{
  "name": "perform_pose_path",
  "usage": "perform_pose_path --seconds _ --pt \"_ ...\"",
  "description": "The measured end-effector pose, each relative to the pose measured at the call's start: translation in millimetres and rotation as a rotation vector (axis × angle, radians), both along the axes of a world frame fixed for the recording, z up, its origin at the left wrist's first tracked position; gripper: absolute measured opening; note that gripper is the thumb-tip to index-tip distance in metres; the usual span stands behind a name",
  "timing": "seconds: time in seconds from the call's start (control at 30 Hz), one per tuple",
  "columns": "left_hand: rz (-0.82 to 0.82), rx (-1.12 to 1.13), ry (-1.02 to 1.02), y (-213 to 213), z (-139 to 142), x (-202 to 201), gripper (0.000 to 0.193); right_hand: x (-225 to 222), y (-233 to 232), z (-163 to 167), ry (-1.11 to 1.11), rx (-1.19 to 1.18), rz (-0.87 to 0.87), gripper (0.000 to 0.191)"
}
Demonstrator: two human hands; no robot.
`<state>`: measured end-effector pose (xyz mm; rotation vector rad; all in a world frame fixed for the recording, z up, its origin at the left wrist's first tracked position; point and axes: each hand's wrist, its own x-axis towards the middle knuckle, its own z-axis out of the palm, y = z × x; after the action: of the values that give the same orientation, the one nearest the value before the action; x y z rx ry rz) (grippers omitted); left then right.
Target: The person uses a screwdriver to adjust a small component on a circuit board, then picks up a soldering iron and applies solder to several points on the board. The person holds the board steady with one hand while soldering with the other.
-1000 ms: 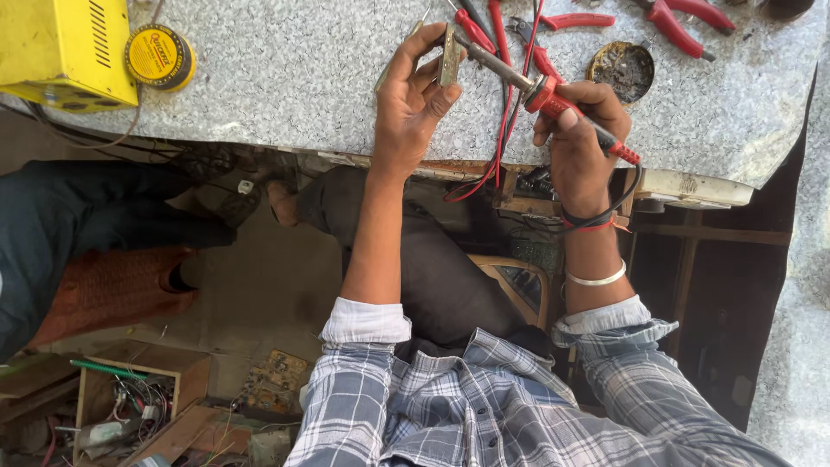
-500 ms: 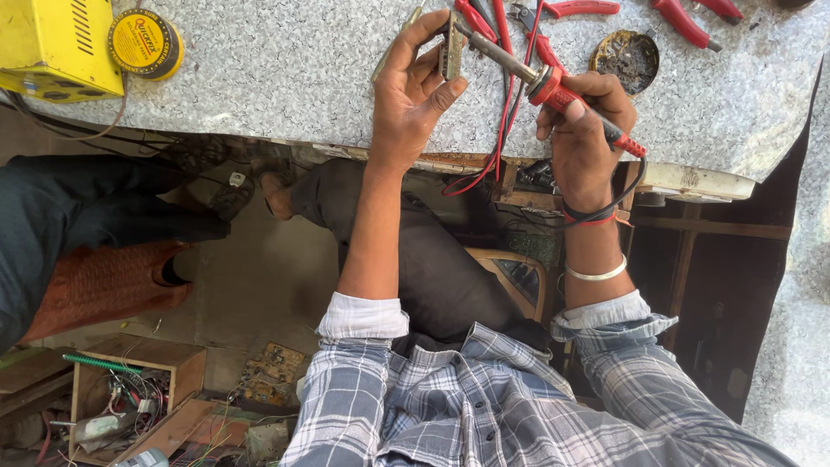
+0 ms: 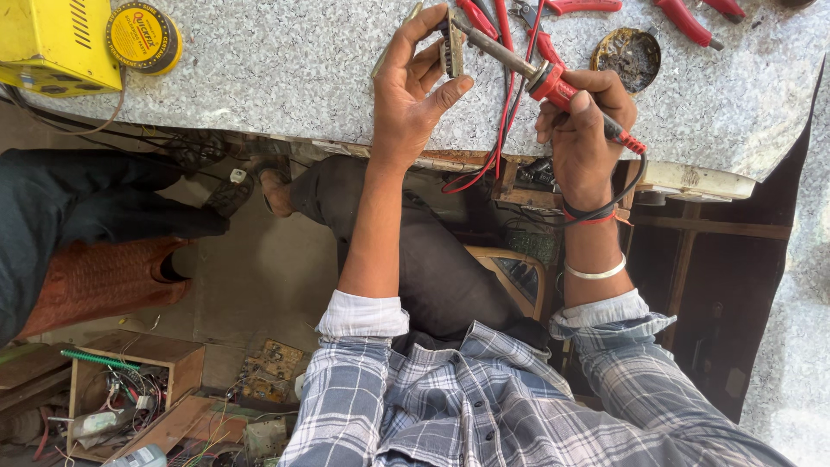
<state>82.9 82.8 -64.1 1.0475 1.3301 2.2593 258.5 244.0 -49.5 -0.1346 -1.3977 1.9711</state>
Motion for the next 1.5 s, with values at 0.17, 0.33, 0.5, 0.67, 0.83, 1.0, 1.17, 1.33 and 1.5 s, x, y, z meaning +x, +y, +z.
perform_pose_path --seconds 0.17,0.33,0.5,0.67,0.83,1.0,1.17,1.33,1.5 --pt "0.008 -0.003 0.002 0 -1 0 0.068 -1 0 -1 0.017 0.014 0.017 0.032" --pt "0.012 0.008 -0.050 1 2 1 0.065 0 -1 -1 0.007 0.105 0.018 0.029" --pt "-0.006 0.016 -0.095 -2 4 2 0.063 -4 2 4 0.001 0.274 0.018 0.030" --pt "0.001 0.018 -0.083 -2 4 0 0.061 -3 -3 9 -0.001 0.248 0.017 0.031" --pt "-0.004 0.009 -0.074 -3 4 1 0.061 -3 -5 12 -0.027 0.250 0.009 0.030" --pt "0.014 -0.004 -0.061 -3 4 1 0.061 -4 -5 12 0.017 0.193 0.048 0.026" --pt "0.013 -0.004 -0.054 -3 4 0 0.062 -3 -6 12 0.016 0.177 0.052 0.025" --pt "0.015 -0.003 -0.047 -2 3 0 0.061 -2 -6 14 -0.005 0.175 0.039 0.024" --pt "0.008 -0.004 -0.053 -3 4 1 0.060 -1 -6 15 0.010 0.185 0.052 0.024"
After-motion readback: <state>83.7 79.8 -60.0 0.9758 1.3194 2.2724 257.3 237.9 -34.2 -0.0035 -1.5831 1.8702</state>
